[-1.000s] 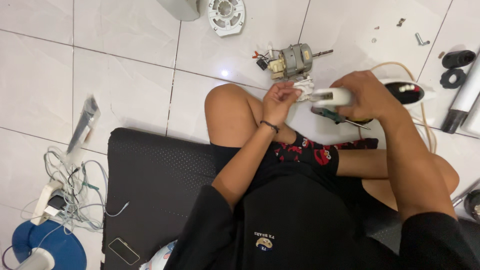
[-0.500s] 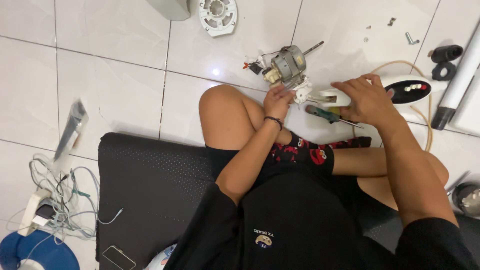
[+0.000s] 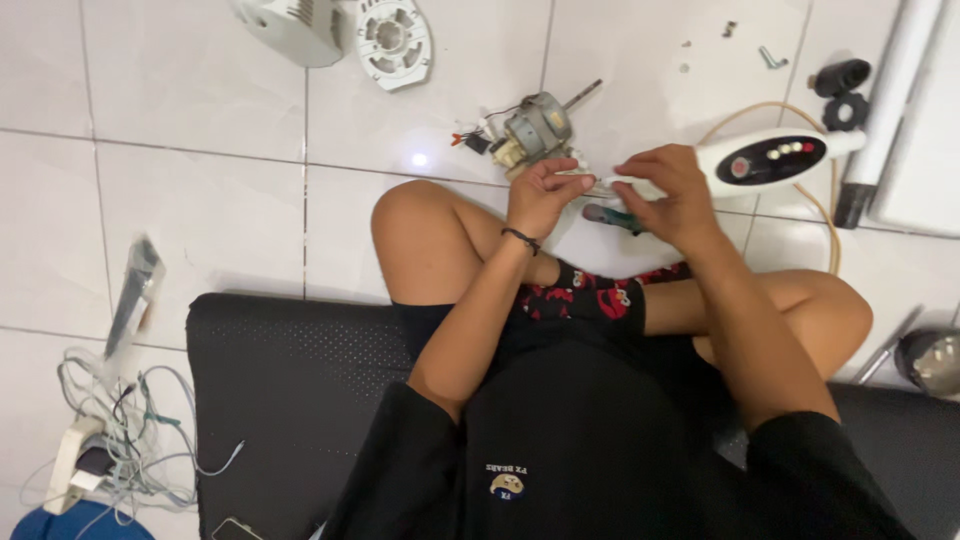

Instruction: The person sits on a mat and works on a disassembled electric fan motor. They use a screwdriver to adjust components and handle small parts like screws and a plastic housing piece.

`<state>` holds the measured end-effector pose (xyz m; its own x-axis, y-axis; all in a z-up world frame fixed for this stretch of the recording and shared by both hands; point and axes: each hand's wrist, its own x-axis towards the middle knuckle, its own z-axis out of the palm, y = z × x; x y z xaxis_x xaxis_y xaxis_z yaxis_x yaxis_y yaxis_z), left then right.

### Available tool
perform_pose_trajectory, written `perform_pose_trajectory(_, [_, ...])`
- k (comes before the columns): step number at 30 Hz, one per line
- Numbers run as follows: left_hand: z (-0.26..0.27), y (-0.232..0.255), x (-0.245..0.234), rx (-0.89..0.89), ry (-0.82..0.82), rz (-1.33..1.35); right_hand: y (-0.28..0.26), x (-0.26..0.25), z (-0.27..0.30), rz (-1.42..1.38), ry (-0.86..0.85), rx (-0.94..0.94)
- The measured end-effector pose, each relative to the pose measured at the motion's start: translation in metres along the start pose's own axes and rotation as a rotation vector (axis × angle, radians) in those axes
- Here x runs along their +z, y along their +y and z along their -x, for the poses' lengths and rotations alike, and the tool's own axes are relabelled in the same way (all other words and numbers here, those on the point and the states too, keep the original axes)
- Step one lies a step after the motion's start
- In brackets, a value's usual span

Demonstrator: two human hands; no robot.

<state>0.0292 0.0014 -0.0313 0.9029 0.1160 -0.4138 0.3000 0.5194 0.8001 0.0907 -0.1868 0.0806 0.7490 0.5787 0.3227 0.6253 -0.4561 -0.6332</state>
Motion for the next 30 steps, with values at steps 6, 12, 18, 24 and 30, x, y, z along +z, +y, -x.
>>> perform_pose_trajectory(6, [0.014, 0.025, 0.008, -0.051, -0.158, -0.147, -0.013, -0.008, 0.004, -0.009, -0.048, -0.087])
perform_pose_trajectory(12, [0.029, 0.036, 0.020, -0.056, -0.263, -0.176, -0.016, -0.013, 0.030, -0.291, 0.028, 0.137])
perform_pose_trajectory(18, [0.037, 0.051, 0.039, 0.020, -0.260, -0.422, -0.028, -0.011, 0.048, -0.363, 0.097, 0.326])
perform_pose_trajectory(24, [0.040, 0.065, 0.051, 0.013, -0.313, -0.688, -0.037, -0.021, 0.045, -0.293, -0.011, 0.353])
perform_pose_trajectory(30, [0.040, 0.040, 0.037, 0.075, -0.410, -0.972, -0.029, -0.017, 0.056, -0.062, -0.065, 0.138])
